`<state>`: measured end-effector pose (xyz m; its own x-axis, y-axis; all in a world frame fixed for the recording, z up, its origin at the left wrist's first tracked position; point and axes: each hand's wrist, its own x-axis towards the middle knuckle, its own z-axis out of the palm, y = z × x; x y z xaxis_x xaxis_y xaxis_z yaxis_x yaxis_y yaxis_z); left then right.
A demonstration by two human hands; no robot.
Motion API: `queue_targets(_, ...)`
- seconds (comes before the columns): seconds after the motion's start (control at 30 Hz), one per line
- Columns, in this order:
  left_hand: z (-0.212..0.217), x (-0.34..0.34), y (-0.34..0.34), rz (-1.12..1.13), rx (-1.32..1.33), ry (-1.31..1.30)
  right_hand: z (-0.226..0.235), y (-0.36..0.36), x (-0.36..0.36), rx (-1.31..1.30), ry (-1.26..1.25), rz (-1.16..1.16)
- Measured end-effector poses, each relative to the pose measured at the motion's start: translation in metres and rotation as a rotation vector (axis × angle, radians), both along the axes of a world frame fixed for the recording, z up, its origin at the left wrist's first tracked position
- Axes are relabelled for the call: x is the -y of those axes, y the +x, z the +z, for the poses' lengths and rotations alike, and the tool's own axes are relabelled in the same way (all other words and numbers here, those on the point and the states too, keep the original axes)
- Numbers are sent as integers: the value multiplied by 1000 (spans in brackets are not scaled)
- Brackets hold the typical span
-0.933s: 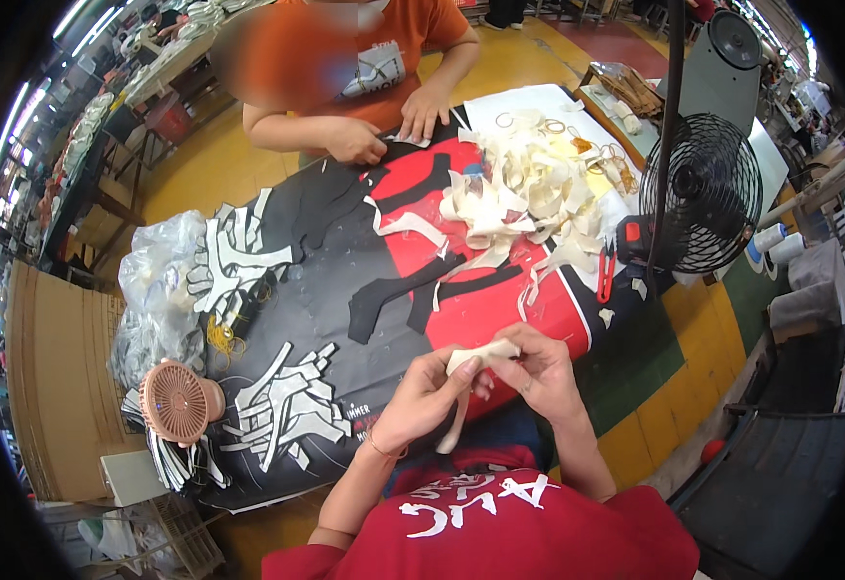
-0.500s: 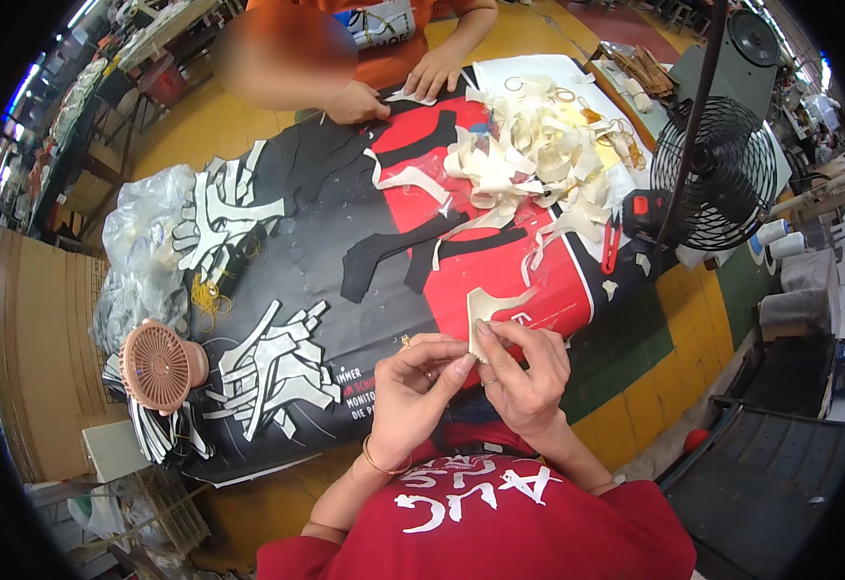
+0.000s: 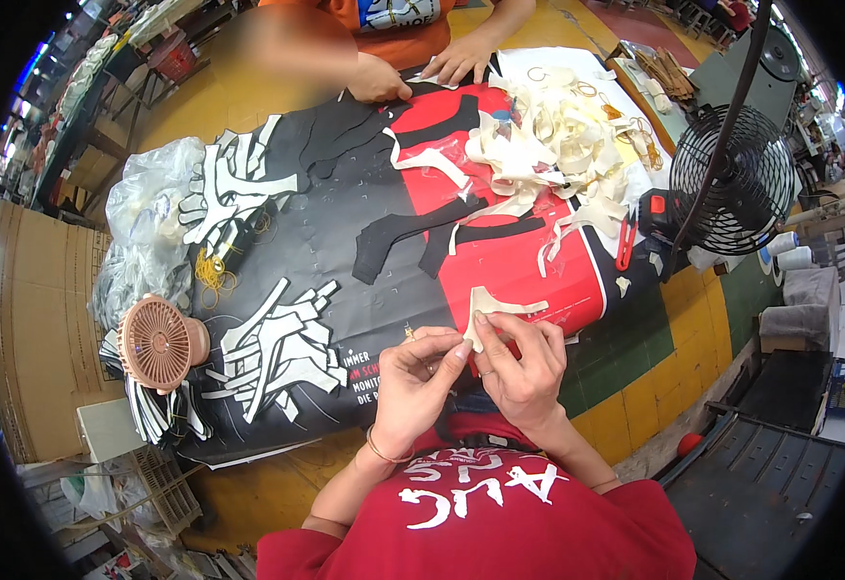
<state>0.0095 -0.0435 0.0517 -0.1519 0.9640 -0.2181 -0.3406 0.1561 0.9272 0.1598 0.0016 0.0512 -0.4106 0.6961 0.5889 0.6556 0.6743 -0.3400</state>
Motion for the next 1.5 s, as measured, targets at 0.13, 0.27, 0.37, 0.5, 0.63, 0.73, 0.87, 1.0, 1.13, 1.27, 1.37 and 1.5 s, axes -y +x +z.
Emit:
queue_targets(0.13, -6, -1, -4, -2, -51, 7, 4, -1, -2, -49, -145, 20)
queue_targets(0.27, -6, -6, -8, 7, -130, 73, 18, 9, 3, -148, -255, 8)
queue_targets(0.37, -2, -7, -3, -26, -148, 86, 23, 14, 4, -154, -286, 56)
queue_targets(0.5, 5, -9, 7, -6, -297, 107, 22, 14, 4, -143, -312, 20)
queue_targets(0.63, 10, -13, 12, -1, -557, 196, 23, 17, 1, -134, -299, 17)
queue_targets(0.73, 11, -14, 15, 10, -582, 203, 23, 19, 0, -152, -329, 5)
queue_targets(0.87, 5, -13, 12, -26, -451, 123, 15, 25, -1, -297, -486, 9)
queue_targets(1.0, -17, -27, -5, 8, -149, 56, 10, 65, -8, -692, -889, 26)
queue_targets(1.13, -40, -59, -17, -9, -53, -98, 18, 146, -21, -1539, -758, 86)
queue_targets(1.27, -62, -111, 24, -130, -49, -1, 43, 220, -8, -1552, -414, 106)
queue_targets(1.37, -75, -145, 60, -131, -252, -15, 56, 243, 8, -1413, -286, 260)
queue_targets(1.5, -77, -138, 77, 30, -547, 122, 68, 249, 20, -1395, -280, 438)
